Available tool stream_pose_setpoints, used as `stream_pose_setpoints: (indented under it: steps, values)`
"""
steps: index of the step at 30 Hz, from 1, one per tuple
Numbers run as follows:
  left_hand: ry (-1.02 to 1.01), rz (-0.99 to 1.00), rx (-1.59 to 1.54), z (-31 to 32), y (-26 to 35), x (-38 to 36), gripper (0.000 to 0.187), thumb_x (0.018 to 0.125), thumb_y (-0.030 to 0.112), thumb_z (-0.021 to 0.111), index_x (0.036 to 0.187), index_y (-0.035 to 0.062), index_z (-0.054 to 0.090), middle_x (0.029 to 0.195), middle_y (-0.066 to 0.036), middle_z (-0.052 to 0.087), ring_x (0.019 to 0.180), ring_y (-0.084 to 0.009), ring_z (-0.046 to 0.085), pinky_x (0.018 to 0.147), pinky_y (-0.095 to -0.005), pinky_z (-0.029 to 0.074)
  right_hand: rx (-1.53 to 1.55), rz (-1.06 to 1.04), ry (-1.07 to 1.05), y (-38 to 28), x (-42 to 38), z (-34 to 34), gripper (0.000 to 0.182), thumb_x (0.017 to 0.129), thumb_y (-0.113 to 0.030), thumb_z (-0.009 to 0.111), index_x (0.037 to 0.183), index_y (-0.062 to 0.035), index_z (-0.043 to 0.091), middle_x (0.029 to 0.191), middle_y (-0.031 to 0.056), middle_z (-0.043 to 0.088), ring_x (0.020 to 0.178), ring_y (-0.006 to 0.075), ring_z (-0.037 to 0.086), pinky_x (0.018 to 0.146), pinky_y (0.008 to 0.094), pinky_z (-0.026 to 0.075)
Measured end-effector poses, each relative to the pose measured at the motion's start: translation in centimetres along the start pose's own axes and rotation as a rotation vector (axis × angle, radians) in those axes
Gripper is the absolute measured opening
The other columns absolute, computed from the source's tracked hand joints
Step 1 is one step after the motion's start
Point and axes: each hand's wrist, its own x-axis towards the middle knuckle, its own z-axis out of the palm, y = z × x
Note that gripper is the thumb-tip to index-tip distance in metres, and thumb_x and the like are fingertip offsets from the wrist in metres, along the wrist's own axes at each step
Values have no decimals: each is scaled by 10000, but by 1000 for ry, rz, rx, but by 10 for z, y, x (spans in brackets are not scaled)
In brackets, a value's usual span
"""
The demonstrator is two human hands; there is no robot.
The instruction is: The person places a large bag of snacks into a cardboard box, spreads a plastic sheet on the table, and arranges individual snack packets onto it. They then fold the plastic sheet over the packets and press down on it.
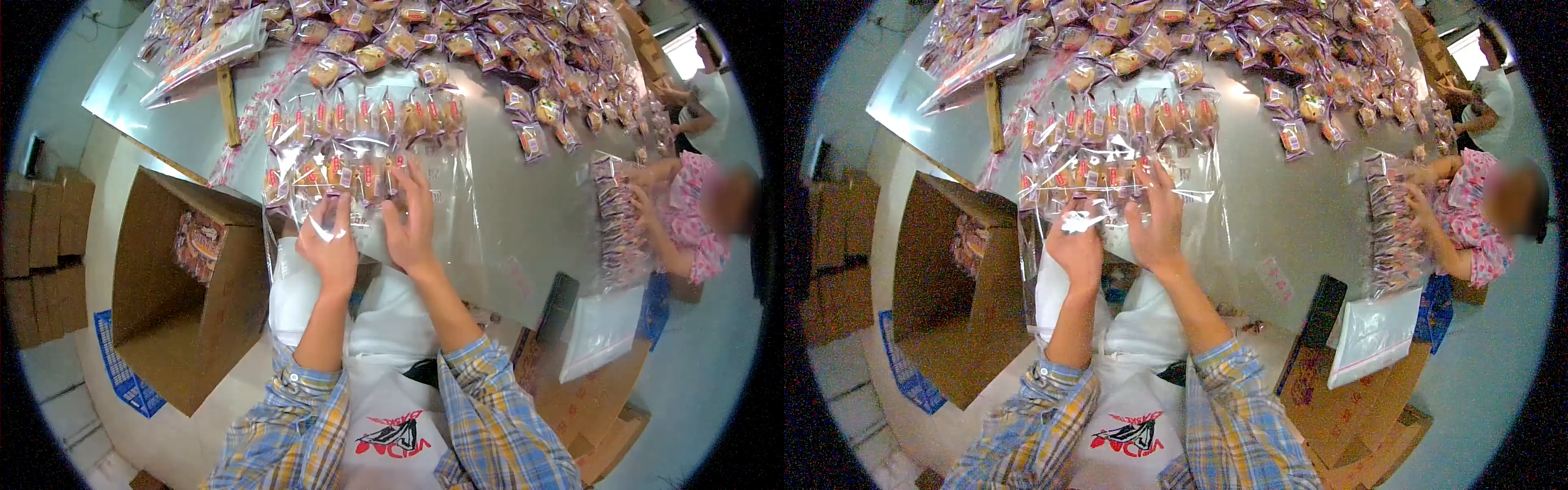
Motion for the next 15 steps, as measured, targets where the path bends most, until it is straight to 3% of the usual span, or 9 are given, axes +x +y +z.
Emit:
stream_pose_setpoints:
  steps: [2, 3, 6, 7, 10, 11, 14, 15]
  values:
    - [109, -365, -480, 3, 13, 1, 359, 842, 82, 824, 1191, 32, 758, 960, -84, 715, 889, -204, 669, 790, -358, 520, -37, 27, -6, 3, -5, 0, 553, 920, -224, 698, 1433, -79, 554, 1564, 252, 428, 1385, 406, 468, 1123, 476, 355]
    - [74, -321, -358, -2, 11, 1, 355, 820, 99, 848, 1161, 33, 772, 1152, -127, 665, 1026, -270, 622, 868, -384, 503, -29, -5, 6, 4, -5, 0, 568, 907, -216, 715, 1435, -82, 555, 1563, 251, 430, 1392, 404, 464, 1124, 479, 356]
    - [92, -182, -165, -8, 16, 0, 398, 815, 76, 824, 1198, 2, 741, 1308, -179, 601, 1092, -310, 569, 988, -425, 452, -18, -64, 11, 4, -7, 1, 620, 873, -193, 758, 1449, -94, 549, 1562, 248, 427, 1412, 407, 444, 1130, 489, 357]
    - [174, -109, -148, -2, 11, -3, 468, 821, 79, 822, 1262, -18, 701, 1370, -206, 549, 1212, -351, 515, 1036, -433, 421, -25, -60, -9, 2, -6, 1, 641, 866, -187, 768, 1459, -100, 540, 1563, 246, 420, 1419, 415, 433, 1133, 495, 359]
    - [186, 57, -77, -3, 10, 1, 486, 813, 52, 808, 1278, -17, 683, 1350, -192, 567, 1259, -355, 514, 1045, -439, 419, -81, -43, -15, -1, -6, 3, 696, 850, -181, 787, 1485, -117, 510, 1565, 247, 392, 1424, 447, 407, 1143, 507, 361]
    - [71, 121, 3, -10, 7, 2, 442, 810, 38, 795, 1238, -12, 698, 1328, -171, 588, 1266, -365, 532, 1052, -460, 419, -99, -38, -14, -3, -8, 4, 714, 846, -181, 791, 1494, -122, 499, 1566, 249, 381, 1424, 459, 399, 1146, 510, 361]
    - [-16, 156, 76, -21, -3, 11, 454, 832, 43, 736, 1285, 44, 703, 1215, -156, 615, 1206, -378, 536, 1035, -479, 409, -245, 26, -109, -7, -8, -1, 746, 835, -162, 789, 1508, -109, 470, 1552, 275, 360, 1396, 485, 407, 1152, 523, 361]
    - [-22, 144, 21, -22, -6, 13, 478, 794, 0, 710, 1270, 41, 709, 1212, -156, 621, 1204, -369, 545, 1045, -480, 400, -237, 15, -82, -5, -8, 0, 740, 833, -166, 787, 1500, -98, 473, 1545, 278, 364, 1382, 483, 418, 1145, 527, 365]
